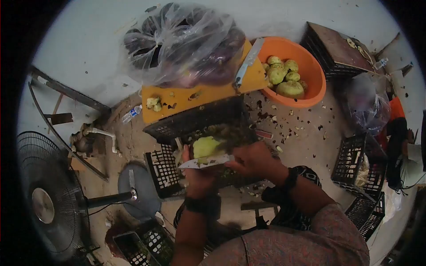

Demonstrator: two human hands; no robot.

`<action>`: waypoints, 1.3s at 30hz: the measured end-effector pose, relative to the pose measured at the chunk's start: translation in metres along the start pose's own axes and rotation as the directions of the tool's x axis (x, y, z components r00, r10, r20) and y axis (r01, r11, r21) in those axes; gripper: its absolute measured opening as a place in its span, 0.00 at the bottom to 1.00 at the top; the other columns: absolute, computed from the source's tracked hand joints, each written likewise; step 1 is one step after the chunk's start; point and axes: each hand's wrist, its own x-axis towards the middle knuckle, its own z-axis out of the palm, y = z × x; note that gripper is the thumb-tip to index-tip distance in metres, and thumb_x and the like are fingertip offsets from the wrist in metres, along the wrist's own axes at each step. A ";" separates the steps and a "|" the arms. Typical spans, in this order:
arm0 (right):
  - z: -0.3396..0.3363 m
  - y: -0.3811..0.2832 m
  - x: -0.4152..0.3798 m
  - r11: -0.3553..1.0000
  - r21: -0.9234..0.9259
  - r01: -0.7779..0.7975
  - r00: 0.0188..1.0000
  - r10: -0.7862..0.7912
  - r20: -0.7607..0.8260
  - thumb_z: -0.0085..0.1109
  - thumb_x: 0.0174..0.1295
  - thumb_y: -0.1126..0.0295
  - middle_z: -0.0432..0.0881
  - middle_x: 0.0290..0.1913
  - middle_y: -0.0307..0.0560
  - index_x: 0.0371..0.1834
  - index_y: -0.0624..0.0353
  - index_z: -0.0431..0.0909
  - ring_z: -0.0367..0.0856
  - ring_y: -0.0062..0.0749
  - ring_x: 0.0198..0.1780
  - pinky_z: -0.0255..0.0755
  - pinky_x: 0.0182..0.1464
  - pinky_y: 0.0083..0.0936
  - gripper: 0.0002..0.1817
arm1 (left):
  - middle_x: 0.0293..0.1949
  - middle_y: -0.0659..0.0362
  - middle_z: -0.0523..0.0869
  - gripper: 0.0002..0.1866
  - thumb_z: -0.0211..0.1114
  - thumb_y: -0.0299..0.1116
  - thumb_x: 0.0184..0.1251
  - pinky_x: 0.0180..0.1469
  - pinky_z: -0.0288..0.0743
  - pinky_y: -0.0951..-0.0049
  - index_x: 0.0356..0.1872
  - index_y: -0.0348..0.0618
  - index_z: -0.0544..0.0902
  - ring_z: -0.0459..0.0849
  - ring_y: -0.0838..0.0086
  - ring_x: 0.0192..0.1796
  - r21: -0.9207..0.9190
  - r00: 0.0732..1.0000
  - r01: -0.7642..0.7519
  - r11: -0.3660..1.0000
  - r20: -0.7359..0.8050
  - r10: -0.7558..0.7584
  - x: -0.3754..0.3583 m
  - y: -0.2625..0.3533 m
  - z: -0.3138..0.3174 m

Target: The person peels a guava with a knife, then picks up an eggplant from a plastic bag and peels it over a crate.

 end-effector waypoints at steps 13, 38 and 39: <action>-0.007 0.000 0.001 0.991 -0.107 -0.074 0.986 0.089 0.143 0.52 0.58 0.46 0.79 0.22 0.48 0.24 0.55 0.74 0.78 0.48 0.24 0.69 0.26 0.41 0.22 | 0.49 0.55 0.80 0.33 0.44 0.64 0.61 0.53 0.72 0.54 0.53 0.47 0.75 0.78 0.60 0.50 0.013 1.000 0.020 1.000 -0.020 -0.020 -0.006 0.013 0.003; -0.001 0.002 0.003 0.978 -0.187 -0.092 0.995 0.096 0.009 0.61 0.52 0.53 0.76 0.19 0.43 0.21 0.54 0.72 0.78 0.42 0.23 0.68 0.24 0.34 0.17 | 0.47 0.54 0.79 0.34 0.40 0.63 0.62 0.51 0.73 0.55 0.54 0.44 0.72 0.79 0.61 0.46 0.012 0.997 -0.077 0.997 -0.028 0.077 -0.013 0.010 0.016; -0.002 0.006 0.002 0.970 -0.217 -0.109 0.994 0.113 0.010 0.61 0.52 0.53 0.76 0.19 0.42 0.20 0.53 0.72 0.78 0.42 0.23 0.68 0.23 0.33 0.17 | 0.47 0.54 0.79 0.34 0.40 0.63 0.62 0.51 0.73 0.55 0.54 0.44 0.72 0.79 0.61 0.46 0.012 0.997 -0.076 0.997 -0.025 0.077 -0.012 0.011 0.016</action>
